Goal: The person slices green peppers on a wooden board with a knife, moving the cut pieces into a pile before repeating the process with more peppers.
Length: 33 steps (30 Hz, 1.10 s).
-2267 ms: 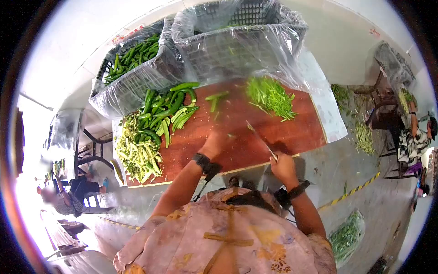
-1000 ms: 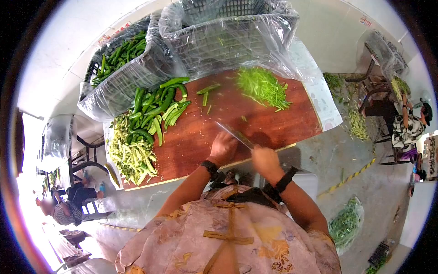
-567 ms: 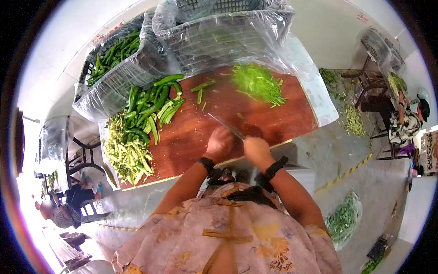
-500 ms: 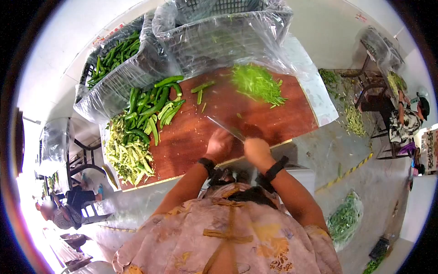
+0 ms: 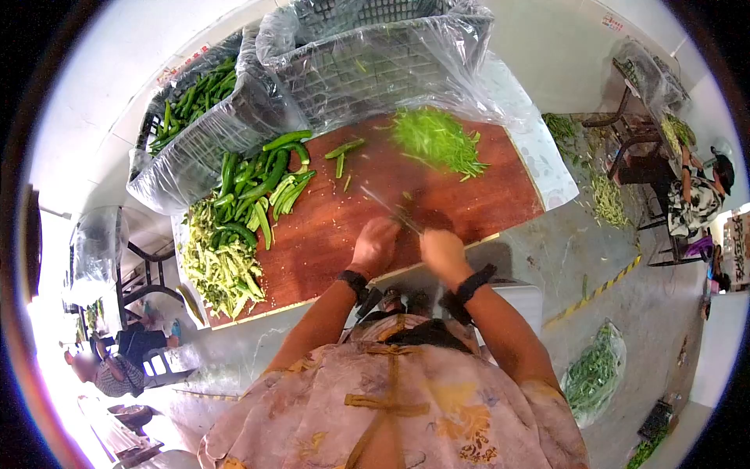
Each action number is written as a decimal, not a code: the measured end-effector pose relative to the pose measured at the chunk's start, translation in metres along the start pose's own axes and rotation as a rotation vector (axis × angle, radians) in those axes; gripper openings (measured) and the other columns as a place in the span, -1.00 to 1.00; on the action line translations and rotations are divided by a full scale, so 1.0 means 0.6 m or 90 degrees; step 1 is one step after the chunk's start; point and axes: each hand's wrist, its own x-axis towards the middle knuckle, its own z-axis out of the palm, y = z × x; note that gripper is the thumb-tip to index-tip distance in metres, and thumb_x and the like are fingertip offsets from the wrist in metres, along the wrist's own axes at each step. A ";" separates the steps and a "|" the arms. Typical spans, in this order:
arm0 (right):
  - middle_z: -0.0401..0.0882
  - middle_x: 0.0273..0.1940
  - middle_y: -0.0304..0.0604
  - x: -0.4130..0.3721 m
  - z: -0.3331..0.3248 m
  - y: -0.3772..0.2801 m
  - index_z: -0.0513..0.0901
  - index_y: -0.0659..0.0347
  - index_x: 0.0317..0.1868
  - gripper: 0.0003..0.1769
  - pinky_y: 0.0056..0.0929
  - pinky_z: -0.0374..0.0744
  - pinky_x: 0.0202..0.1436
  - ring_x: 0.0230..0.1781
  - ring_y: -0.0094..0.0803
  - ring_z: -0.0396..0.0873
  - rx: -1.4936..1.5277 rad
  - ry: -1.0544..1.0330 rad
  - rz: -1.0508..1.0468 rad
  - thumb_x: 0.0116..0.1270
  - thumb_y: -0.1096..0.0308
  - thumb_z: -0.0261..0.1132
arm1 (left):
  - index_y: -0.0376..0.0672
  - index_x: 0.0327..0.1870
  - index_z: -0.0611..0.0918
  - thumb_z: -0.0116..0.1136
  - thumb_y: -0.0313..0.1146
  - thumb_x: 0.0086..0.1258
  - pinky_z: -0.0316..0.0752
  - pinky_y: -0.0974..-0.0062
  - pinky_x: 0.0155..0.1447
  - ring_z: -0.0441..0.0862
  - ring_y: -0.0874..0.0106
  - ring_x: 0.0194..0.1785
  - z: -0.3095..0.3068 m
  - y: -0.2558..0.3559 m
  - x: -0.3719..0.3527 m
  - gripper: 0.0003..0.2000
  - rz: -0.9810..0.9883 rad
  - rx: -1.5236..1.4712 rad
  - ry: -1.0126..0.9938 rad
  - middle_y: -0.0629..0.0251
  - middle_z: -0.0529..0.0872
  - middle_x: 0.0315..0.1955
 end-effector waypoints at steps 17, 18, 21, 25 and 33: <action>0.58 -0.49 0.16 0.052 0.025 -0.032 0.56 0.30 -0.47 -0.72 -0.02 0.55 -0.34 -0.43 0.12 0.58 0.027 -0.005 -0.034 0.28 0.27 0.11 | -0.25 -0.24 0.58 0.07 -0.53 0.02 0.42 0.24 0.08 0.47 0.13 0.00 -0.012 0.002 0.006 -0.77 0.016 -0.008 -0.001 0.12 0.55 -0.18; 0.58 -0.49 0.15 0.065 0.025 -0.037 0.56 0.30 -0.47 -0.71 -0.02 0.55 -0.34 -0.43 0.11 0.58 0.008 0.001 -0.038 0.28 0.26 0.11 | -0.26 -0.22 0.58 0.07 -0.53 0.02 0.42 0.24 0.09 0.48 0.12 0.00 -0.005 -0.002 0.006 -0.76 0.009 -0.024 -0.003 0.12 0.56 -0.19; 0.57 -0.49 0.15 0.065 0.011 -0.033 0.57 0.30 -0.47 -0.71 -0.02 0.54 -0.34 -0.43 0.10 0.57 0.008 0.003 -0.025 0.28 0.25 0.13 | -0.28 -0.18 0.58 0.06 -0.54 0.02 0.42 0.24 0.10 0.48 0.11 0.00 0.005 -0.011 -0.006 -0.73 0.009 -0.037 0.012 0.12 0.57 -0.21; 0.57 -0.48 0.15 0.031 -0.010 -0.021 0.56 0.29 -0.44 -0.75 0.02 0.50 -0.33 -0.41 0.12 0.55 0.049 0.025 0.007 0.27 0.26 0.15 | -0.28 -0.14 0.58 0.05 -0.55 0.02 0.42 0.26 0.09 0.47 0.11 -0.02 -0.007 0.004 -0.004 -0.69 -0.002 -0.030 0.042 0.11 0.55 -0.21; 0.57 -0.51 0.13 -0.012 -0.023 -0.021 0.55 0.31 -0.40 -0.77 -0.01 0.53 -0.35 -0.45 0.11 0.57 0.004 -0.044 0.001 0.24 0.28 0.17 | -0.27 -0.21 0.57 0.07 -0.55 -0.01 0.40 0.30 0.11 0.45 0.12 0.01 -0.011 0.004 0.002 -0.73 -0.013 -0.010 -0.013 0.12 0.53 -0.17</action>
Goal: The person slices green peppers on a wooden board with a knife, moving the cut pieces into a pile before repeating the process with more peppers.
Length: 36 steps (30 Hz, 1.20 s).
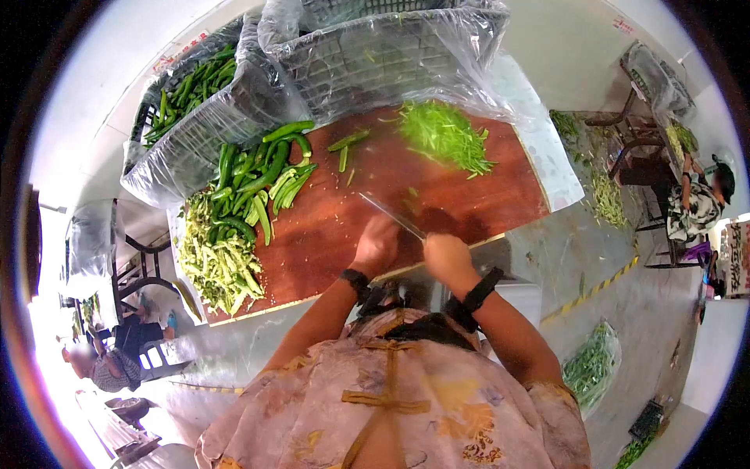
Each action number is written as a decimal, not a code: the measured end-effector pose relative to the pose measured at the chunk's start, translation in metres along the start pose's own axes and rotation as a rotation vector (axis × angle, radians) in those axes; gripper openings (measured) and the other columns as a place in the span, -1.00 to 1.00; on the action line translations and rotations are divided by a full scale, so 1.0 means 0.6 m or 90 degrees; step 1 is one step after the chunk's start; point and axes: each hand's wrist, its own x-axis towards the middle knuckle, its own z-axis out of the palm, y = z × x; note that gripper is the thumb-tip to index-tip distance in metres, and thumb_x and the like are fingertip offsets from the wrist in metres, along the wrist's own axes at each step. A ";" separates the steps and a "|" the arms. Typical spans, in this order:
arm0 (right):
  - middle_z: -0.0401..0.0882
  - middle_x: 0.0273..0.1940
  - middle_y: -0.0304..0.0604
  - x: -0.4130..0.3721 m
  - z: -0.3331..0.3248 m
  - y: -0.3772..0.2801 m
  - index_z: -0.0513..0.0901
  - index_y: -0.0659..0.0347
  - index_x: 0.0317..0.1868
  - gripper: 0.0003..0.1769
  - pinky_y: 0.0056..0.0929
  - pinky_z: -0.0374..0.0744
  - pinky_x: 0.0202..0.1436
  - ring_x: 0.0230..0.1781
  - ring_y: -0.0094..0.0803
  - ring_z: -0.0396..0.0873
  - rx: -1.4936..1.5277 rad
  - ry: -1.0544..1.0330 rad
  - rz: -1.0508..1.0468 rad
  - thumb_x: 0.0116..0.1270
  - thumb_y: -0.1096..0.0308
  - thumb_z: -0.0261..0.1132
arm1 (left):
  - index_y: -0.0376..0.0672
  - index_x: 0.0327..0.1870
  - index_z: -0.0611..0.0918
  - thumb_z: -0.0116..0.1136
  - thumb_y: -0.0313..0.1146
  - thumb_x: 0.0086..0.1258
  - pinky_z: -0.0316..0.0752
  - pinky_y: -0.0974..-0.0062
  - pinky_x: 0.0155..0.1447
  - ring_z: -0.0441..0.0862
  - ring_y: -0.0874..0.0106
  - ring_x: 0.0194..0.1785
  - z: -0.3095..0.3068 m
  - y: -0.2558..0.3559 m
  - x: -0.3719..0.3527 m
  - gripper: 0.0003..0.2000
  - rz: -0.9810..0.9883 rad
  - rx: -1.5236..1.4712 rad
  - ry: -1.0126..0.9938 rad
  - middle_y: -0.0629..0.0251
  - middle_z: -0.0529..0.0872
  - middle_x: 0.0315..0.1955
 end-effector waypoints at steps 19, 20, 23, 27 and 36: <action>0.57 -0.49 0.14 0.046 0.020 0.006 0.58 0.27 -0.44 -0.76 0.00 0.52 -0.32 -0.40 0.10 0.56 0.042 0.054 0.012 0.24 0.26 0.15 | -0.28 -0.23 0.61 0.08 -0.55 0.00 0.39 0.21 0.13 0.47 0.14 0.03 -0.004 0.005 -0.002 -0.75 -0.008 0.011 0.021 0.14 0.57 -0.15; 0.56 -0.50 0.15 0.033 0.013 0.008 0.57 0.30 -0.42 -0.74 -0.02 0.52 -0.31 -0.40 0.11 0.56 0.027 0.032 0.011 0.26 0.25 0.16 | -0.28 -0.23 0.61 0.08 -0.55 0.00 0.39 0.21 0.13 0.47 0.14 0.03 -0.007 0.009 0.000 -0.75 -0.009 0.009 0.021 0.14 0.57 -0.15; 0.56 -0.51 0.15 0.006 0.004 0.008 0.56 0.30 -0.39 -0.77 0.00 0.51 -0.31 -0.42 0.11 0.55 0.015 0.002 -0.004 0.25 0.27 0.15 | -0.25 -0.27 0.60 0.09 -0.55 -0.01 0.40 0.19 0.09 0.47 0.15 0.02 -0.008 0.007 0.001 -0.77 -0.016 0.046 0.011 0.17 0.57 -0.17; 0.56 -0.50 0.14 -0.005 0.003 0.012 0.56 0.31 -0.39 -0.77 0.00 0.51 -0.30 -0.42 0.11 0.56 0.017 -0.020 -0.004 0.25 0.29 0.14 | -0.21 -0.33 0.58 0.10 -0.53 -0.01 0.40 0.20 0.08 0.46 0.15 0.02 -0.003 0.001 0.001 -0.82 -0.016 0.032 0.007 0.18 0.56 -0.20; 0.57 -0.49 0.14 0.052 0.029 -0.004 0.57 0.30 -0.45 -0.76 -0.01 0.53 -0.31 -0.41 0.11 0.56 -0.008 -0.022 -0.041 0.24 0.30 0.15 | -0.23 -0.26 0.59 0.09 -0.53 -0.01 0.40 0.20 0.07 0.46 0.14 0.03 -0.006 0.002 0.002 -0.76 -0.023 0.009 0.005 0.16 0.56 -0.18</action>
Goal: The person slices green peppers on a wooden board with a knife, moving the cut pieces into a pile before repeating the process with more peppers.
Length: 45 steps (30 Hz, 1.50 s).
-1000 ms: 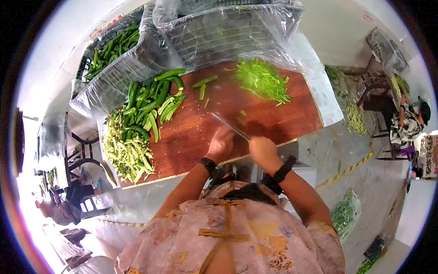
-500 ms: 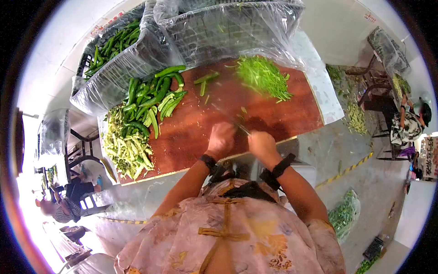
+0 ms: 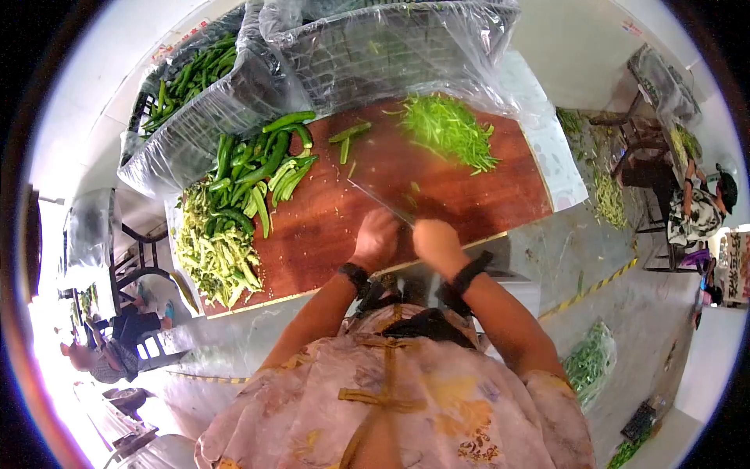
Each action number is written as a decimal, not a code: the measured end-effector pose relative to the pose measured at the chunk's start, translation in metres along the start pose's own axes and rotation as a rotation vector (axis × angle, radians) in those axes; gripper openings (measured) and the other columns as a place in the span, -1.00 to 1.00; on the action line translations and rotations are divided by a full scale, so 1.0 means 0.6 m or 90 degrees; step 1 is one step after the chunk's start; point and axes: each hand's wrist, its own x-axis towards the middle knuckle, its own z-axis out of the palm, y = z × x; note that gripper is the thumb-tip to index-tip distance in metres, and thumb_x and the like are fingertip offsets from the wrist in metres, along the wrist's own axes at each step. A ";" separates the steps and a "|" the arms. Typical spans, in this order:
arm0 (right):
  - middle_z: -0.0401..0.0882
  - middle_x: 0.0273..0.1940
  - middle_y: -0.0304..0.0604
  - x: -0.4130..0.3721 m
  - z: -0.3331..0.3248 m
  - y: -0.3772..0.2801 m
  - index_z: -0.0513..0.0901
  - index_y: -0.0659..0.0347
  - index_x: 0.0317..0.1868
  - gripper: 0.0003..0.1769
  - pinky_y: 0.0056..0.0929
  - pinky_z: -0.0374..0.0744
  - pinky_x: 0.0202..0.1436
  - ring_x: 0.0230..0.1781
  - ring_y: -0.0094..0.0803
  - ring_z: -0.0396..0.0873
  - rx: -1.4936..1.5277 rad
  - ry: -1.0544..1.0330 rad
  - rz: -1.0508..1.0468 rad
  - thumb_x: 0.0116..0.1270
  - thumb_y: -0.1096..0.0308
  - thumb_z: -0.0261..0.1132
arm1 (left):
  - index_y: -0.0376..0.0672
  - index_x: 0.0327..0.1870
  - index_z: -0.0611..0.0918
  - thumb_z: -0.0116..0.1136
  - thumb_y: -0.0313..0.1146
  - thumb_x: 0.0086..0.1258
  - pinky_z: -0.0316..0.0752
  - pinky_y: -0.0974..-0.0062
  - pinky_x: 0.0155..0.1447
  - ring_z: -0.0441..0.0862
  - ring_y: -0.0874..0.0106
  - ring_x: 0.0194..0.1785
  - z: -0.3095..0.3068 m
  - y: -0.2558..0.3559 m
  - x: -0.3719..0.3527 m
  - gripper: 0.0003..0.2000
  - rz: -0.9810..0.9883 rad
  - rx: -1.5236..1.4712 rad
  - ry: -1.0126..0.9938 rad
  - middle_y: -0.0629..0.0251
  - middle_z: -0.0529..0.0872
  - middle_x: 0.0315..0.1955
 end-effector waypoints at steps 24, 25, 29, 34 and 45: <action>0.58 -0.50 0.12 -0.056 -0.037 0.013 0.58 0.25 -0.40 -0.80 0.00 0.52 -0.34 -0.44 0.09 0.57 -0.015 0.008 0.031 0.21 0.29 0.14 | -0.17 -0.29 0.63 0.04 -0.51 0.03 0.37 0.22 0.04 0.47 0.18 -0.01 0.003 -0.003 -0.009 -0.79 -0.043 0.057 0.030 0.21 0.58 -0.17; 0.58 -0.49 0.12 -0.056 -0.039 0.013 0.59 0.25 -0.45 -0.80 -0.01 0.54 -0.33 -0.44 0.07 0.59 -0.014 0.006 0.032 0.19 0.31 0.13 | -0.17 -0.30 0.63 0.03 -0.51 0.03 0.37 0.22 0.03 0.48 0.19 -0.01 0.004 -0.003 -0.009 -0.80 -0.046 0.063 0.034 0.21 0.58 -0.17; 0.59 -0.49 0.11 -0.051 -0.045 0.009 0.59 0.25 -0.46 -0.81 -0.02 0.54 -0.34 -0.44 0.06 0.59 -0.027 0.003 0.022 0.17 0.32 0.14 | -0.16 -0.31 0.63 0.04 -0.51 0.02 0.38 0.22 0.02 0.48 0.19 -0.01 0.000 0.004 -0.006 -0.80 -0.058 0.079 0.044 0.24 0.59 -0.19; 0.57 -0.54 0.10 -0.037 -0.046 0.012 0.56 0.26 -0.39 -0.82 -0.03 0.53 -0.37 -0.47 0.06 0.58 -0.060 -0.001 -0.042 0.18 0.30 0.22 | -0.12 -0.30 0.64 0.04 -0.50 0.01 0.38 0.23 0.02 0.48 0.22 -0.02 0.000 0.003 -0.006 -0.79 -0.060 0.096 0.012 0.29 0.60 -0.20; 0.56 -0.56 0.07 -0.011 -0.064 0.025 0.55 0.25 -0.42 -0.81 -0.04 0.53 -0.40 -0.50 0.05 0.57 -0.094 -0.036 -0.092 0.17 0.28 0.23 | -0.12 -0.21 0.65 0.00 -0.47 0.09 0.37 0.22 0.08 0.48 0.23 0.03 0.000 0.002 -0.006 -0.74 -0.087 0.065 0.018 0.29 0.60 -0.15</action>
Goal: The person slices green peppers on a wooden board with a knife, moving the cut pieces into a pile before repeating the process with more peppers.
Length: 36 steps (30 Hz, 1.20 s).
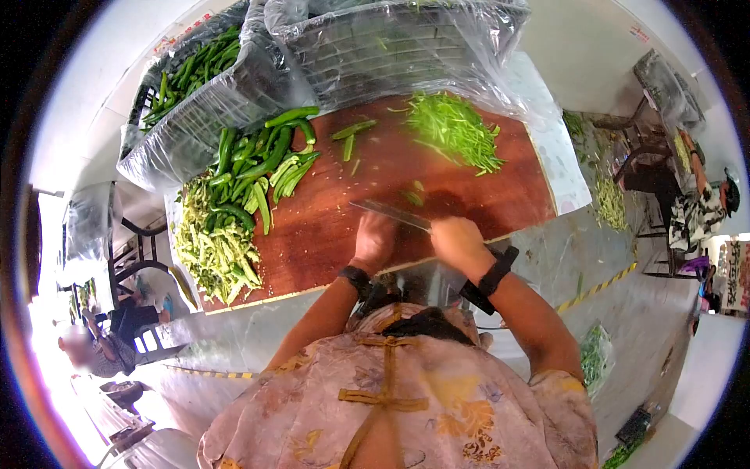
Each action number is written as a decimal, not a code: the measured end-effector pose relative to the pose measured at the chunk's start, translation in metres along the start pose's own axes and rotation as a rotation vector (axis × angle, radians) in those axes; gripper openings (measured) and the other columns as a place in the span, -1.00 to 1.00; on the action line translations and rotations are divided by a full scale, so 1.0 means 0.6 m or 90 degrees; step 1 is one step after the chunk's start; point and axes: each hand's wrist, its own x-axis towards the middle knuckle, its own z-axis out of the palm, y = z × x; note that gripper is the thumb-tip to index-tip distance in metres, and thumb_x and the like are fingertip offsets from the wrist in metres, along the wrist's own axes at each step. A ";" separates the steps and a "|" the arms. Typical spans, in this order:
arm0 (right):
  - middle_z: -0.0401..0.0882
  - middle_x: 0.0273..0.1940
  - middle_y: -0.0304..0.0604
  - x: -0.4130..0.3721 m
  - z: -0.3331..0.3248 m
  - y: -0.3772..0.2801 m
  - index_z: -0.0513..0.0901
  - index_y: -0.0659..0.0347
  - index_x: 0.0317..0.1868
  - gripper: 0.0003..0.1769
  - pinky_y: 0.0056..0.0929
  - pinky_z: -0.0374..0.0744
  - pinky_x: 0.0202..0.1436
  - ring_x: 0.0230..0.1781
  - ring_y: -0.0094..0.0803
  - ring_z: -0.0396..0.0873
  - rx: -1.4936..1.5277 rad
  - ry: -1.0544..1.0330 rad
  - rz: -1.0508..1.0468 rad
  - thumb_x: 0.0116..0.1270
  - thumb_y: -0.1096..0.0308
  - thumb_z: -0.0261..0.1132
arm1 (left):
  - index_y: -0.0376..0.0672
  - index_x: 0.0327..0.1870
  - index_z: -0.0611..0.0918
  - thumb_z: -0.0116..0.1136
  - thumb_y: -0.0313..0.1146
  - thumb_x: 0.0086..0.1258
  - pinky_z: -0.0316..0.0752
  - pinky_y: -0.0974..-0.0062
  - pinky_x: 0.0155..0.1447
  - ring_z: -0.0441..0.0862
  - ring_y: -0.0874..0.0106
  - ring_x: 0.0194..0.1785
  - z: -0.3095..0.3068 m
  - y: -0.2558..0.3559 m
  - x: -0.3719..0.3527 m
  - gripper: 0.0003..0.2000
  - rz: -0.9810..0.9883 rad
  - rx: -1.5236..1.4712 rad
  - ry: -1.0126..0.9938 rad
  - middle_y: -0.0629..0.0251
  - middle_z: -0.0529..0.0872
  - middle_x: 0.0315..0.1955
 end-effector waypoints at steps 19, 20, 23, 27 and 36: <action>0.57 -0.53 0.11 0.005 0.004 0.004 0.59 0.24 -0.50 -0.81 -0.01 0.54 -0.36 -0.47 0.07 0.58 0.037 -0.020 0.019 0.13 0.30 0.19 | -0.16 -0.25 0.65 0.04 -0.51 0.03 0.35 0.26 0.07 0.46 0.23 0.02 -0.002 -0.005 -0.004 -0.76 0.014 -0.024 -0.059 0.27 0.58 -0.17; 0.57 -0.53 0.11 0.009 0.007 0.002 0.59 0.24 -0.50 -0.81 -0.01 0.54 -0.36 -0.47 0.07 0.58 0.037 -0.021 0.019 0.13 0.30 0.19 | -0.16 -0.25 0.65 0.04 -0.51 0.03 0.35 0.26 0.07 0.46 0.23 0.02 0.000 -0.008 -0.005 -0.76 0.014 -0.025 -0.059 0.27 0.58 -0.17; 0.54 -0.56 0.12 0.019 0.010 -0.002 0.54 0.30 -0.44 -0.79 -0.01 0.52 -0.37 -0.48 0.09 0.55 0.045 -0.033 0.017 0.19 0.30 0.19 | -0.19 -0.26 0.65 0.04 -0.50 0.04 0.37 0.26 0.06 0.47 0.22 0.00 0.007 -0.008 -0.005 -0.77 0.017 -0.010 -0.046 0.25 0.60 -0.18; 0.55 -0.52 0.15 0.023 0.014 -0.001 0.57 0.31 -0.48 -0.76 0.00 0.52 -0.36 -0.47 0.09 0.56 0.066 -0.001 0.013 0.19 0.28 0.20 | -0.21 -0.27 0.66 0.04 -0.49 0.03 0.40 0.24 0.05 0.51 0.19 -0.03 0.008 -0.008 0.000 -0.77 0.050 -0.013 0.014 0.23 0.62 -0.22; 0.56 -0.51 0.16 -0.002 0.041 -0.010 0.59 0.30 -0.46 -0.77 -0.01 0.54 -0.33 -0.44 0.09 0.57 0.055 -0.007 0.041 0.20 0.29 0.18 | -0.18 -0.24 0.64 0.04 -0.49 -0.03 0.36 0.27 0.11 0.47 0.23 0.03 0.004 -0.005 -0.006 -0.72 0.127 -0.051 -0.060 0.28 0.60 -0.15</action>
